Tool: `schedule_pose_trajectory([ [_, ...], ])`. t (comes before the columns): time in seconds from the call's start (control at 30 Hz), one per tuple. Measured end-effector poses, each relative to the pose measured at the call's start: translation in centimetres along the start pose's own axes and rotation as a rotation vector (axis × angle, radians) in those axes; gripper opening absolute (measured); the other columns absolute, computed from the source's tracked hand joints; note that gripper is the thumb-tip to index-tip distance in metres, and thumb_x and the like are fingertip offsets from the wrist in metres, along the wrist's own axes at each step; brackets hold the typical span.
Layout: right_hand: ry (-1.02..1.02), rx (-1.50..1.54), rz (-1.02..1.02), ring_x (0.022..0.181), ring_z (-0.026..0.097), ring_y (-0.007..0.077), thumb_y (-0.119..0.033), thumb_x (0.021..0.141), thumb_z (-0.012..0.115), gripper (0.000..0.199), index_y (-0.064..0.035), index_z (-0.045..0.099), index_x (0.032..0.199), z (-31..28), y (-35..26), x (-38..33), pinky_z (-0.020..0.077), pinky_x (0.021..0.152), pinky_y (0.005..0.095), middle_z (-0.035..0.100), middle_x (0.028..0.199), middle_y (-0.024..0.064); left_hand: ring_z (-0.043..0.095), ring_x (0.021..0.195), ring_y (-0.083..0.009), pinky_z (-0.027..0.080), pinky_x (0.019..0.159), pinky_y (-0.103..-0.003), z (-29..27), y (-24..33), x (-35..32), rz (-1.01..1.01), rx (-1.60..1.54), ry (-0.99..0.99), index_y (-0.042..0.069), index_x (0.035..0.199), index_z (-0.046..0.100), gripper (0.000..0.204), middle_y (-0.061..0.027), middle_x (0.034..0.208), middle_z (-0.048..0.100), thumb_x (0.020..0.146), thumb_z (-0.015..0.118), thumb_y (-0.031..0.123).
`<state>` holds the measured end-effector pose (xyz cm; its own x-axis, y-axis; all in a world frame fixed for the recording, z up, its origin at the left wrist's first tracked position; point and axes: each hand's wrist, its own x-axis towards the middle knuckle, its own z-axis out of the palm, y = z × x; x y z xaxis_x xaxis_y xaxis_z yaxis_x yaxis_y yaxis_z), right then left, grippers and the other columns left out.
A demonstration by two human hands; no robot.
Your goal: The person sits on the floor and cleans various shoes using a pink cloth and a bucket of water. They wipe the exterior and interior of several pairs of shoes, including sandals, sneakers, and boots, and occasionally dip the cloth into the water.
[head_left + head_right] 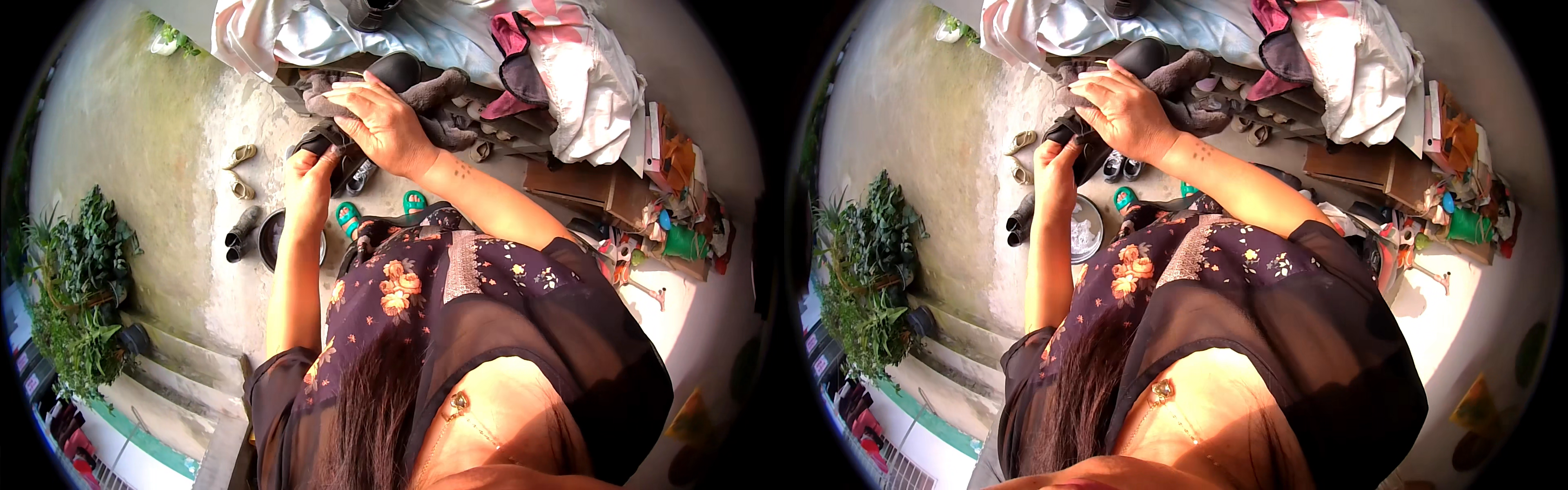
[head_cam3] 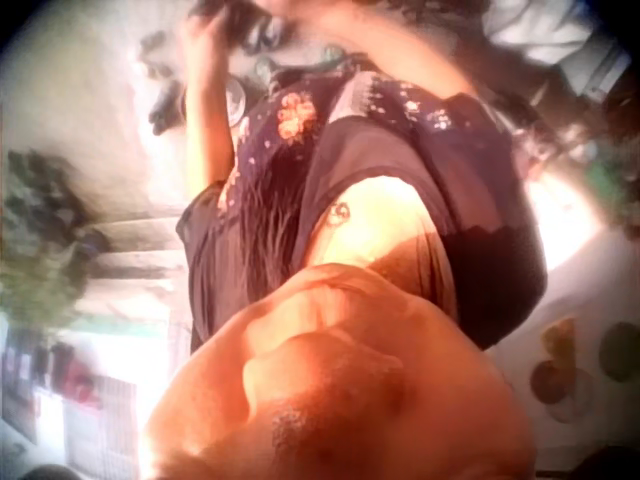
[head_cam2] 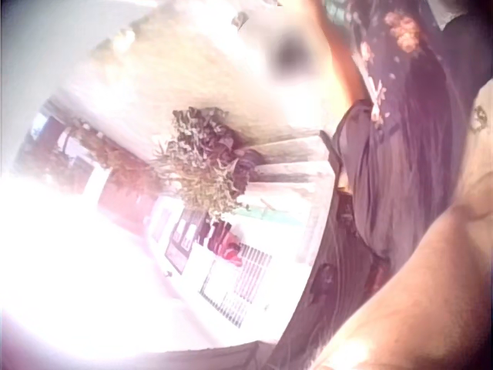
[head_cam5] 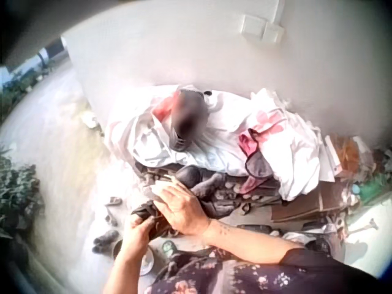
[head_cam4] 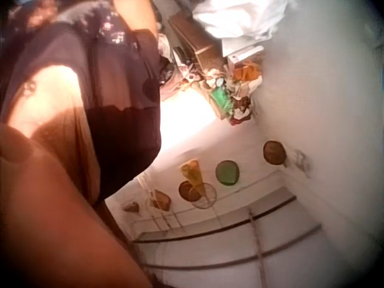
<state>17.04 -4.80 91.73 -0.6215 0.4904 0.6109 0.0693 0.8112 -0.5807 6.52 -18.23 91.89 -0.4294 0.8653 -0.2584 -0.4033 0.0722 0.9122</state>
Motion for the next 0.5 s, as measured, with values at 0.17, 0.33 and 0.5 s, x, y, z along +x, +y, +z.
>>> schedule_pose_trajectory([
  [0.17, 0.034, -0.199, 0.397, 0.092, 0.063, 0.0394, -0.025, 0.097, 0.055, 0.028, -0.0039, 0.063, 0.113, -3.0, 7.2, 3.8, 0.0507, 0.083, 0.0435, 0.068, 0.099, 0.0186, 0.068, 0.095, -0.0193, 0.053, 0.088, -0.033, -0.5, 0.6, -1.8, -0.057, -0.414, 0.042, -0.004, 0.116, 0.062, 0.026, -0.0126, 0.108, 0.069, 0.093, 0.058, 0.006],
  [0.33, 0.141, 0.107, 0.538, 0.112, 0.062, 0.0374, -0.030, 0.102, 0.050, 0.044, -0.0066, 0.050, 0.139, -0.2, 1.5, 0.4, 0.0506, 0.090, 0.0407, 0.065, 0.118, 0.0217, 0.066, 0.106, -0.0249, 0.051, 0.097, -0.039, -4.3, -3.3, -0.5, -0.034, -0.742, -0.049, -0.005, 0.120, 0.058, 0.033, -0.0165, 0.116, 0.066, 0.090, 0.055, 0.007],
  [0.5, 0.030, 0.033, 0.265, 0.131, 0.049, 0.0352, -0.015, 0.099, 0.054, 0.045, -0.0055, 0.045, 0.143, -1.0, -0.5, -3.7, 0.0455, 0.103, 0.0378, 0.042, 0.149, 0.0179, 0.065, 0.109, -0.0291, 0.049, 0.101, -0.043, -4.3, -3.9, -0.8, -0.130, -0.849, 0.056, -0.010, 0.119, 0.056, 0.038, -0.0185, 0.118, 0.065, 0.085, 0.055, 0.007],
])
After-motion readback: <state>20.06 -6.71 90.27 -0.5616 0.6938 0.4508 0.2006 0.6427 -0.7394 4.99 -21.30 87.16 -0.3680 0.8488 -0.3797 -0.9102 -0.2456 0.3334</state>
